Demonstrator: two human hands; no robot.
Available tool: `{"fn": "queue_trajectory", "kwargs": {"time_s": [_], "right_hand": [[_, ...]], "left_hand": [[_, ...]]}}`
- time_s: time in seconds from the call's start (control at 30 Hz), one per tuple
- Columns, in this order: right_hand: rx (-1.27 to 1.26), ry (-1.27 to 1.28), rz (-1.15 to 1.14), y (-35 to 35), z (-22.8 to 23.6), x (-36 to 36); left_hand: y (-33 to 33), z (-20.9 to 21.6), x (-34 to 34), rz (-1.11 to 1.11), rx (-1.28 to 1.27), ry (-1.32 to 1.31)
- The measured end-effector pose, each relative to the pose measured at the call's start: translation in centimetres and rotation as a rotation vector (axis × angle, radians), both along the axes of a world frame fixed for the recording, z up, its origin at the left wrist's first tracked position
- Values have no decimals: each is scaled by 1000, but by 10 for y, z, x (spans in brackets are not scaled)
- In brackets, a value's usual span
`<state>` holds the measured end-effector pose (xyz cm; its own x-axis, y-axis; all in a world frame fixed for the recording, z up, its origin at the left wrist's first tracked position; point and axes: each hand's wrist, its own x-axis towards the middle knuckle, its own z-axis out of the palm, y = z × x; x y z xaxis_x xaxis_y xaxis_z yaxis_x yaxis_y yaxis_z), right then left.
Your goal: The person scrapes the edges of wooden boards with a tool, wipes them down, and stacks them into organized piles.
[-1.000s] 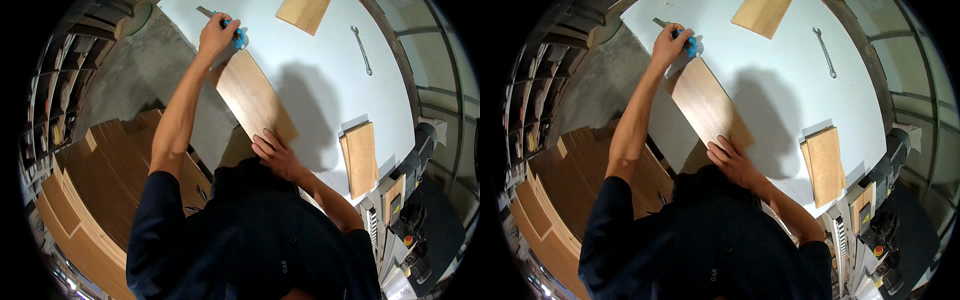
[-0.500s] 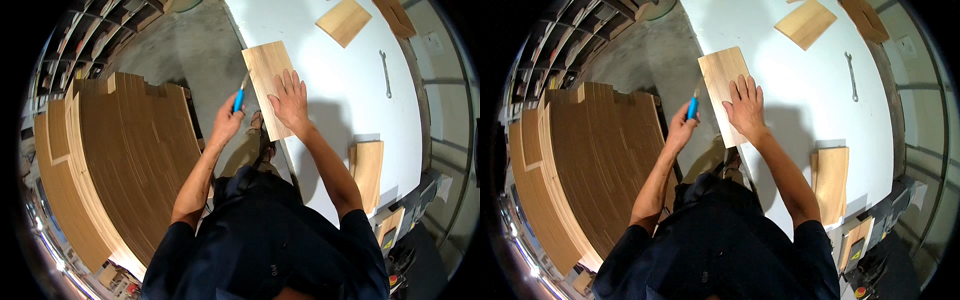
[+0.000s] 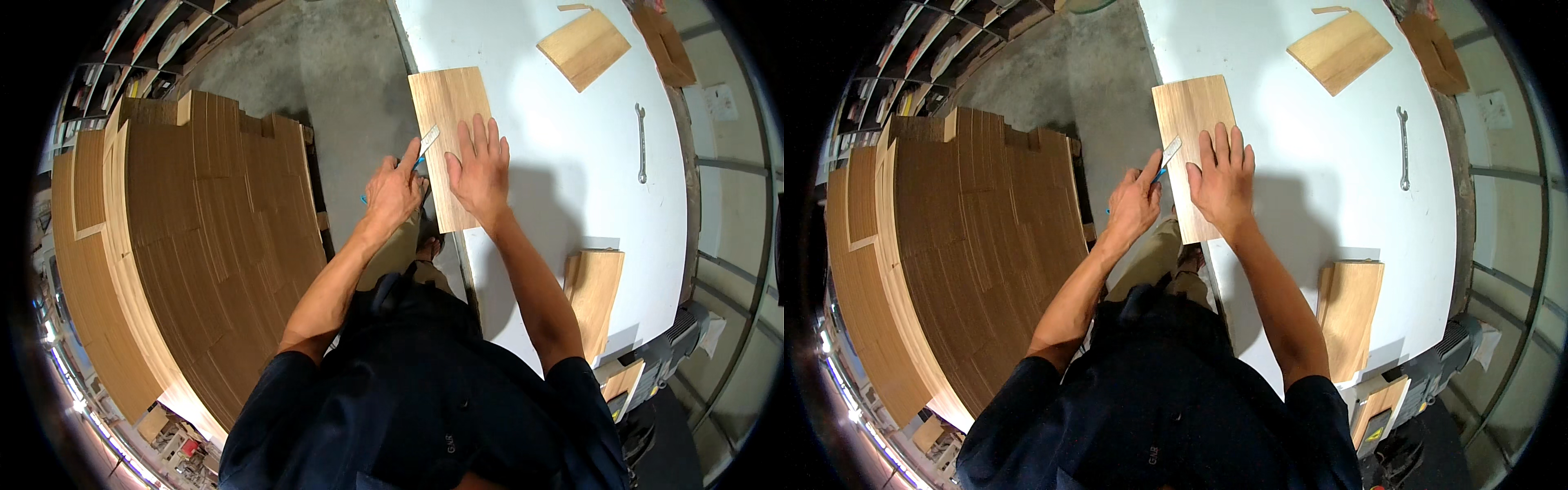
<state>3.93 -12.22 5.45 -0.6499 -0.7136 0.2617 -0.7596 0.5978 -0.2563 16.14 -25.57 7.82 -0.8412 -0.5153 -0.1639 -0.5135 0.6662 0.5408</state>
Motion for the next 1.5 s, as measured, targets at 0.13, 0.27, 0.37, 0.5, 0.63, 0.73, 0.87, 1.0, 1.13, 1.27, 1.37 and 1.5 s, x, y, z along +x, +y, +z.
{"fn": "queue_trajectory", "kwargs": {"time_s": [0.13,0.27,0.37,0.5,0.63,0.73,0.87,1.0,1.13,1.27,1.37,1.5], "right_hand": [[9,-11,-5,0,-1,0],[15,-27,-11,0,-2,0],[15,-43,-13,-1,-2,1],[8,-53,-11,0,-2,1],[-12,-61,0,0,0,1],[-17,-62,3,0,1,1],[-19,-58,-1,0,1,0],[-20,-53,-2,-1,2,1],[-16,-46,6,-1,1,0],[-30,-32,-4,-1,1,-1],[-39,-12,2,-1,1,-2],[-40,9,13,-1,3,0]], "left_hand": [[0,0,-6,53,21,10],[-5,-3,-14,86,48,50],[-14,-4,-22,84,31,49],[-29,-7,-37,79,-4,2],[-46,-17,-54,90,-49,51],[-55,-23,-61,90,-76,90],[-44,-12,-55,96,-40,39],[-44,-13,-56,99,-53,44],[-61,-25,-72,89,-112,126],[-55,-9,-75,114,-50,7],[-59,-23,-75,111,-126,76],[-73,-30,-88,135,-142,98]]}}
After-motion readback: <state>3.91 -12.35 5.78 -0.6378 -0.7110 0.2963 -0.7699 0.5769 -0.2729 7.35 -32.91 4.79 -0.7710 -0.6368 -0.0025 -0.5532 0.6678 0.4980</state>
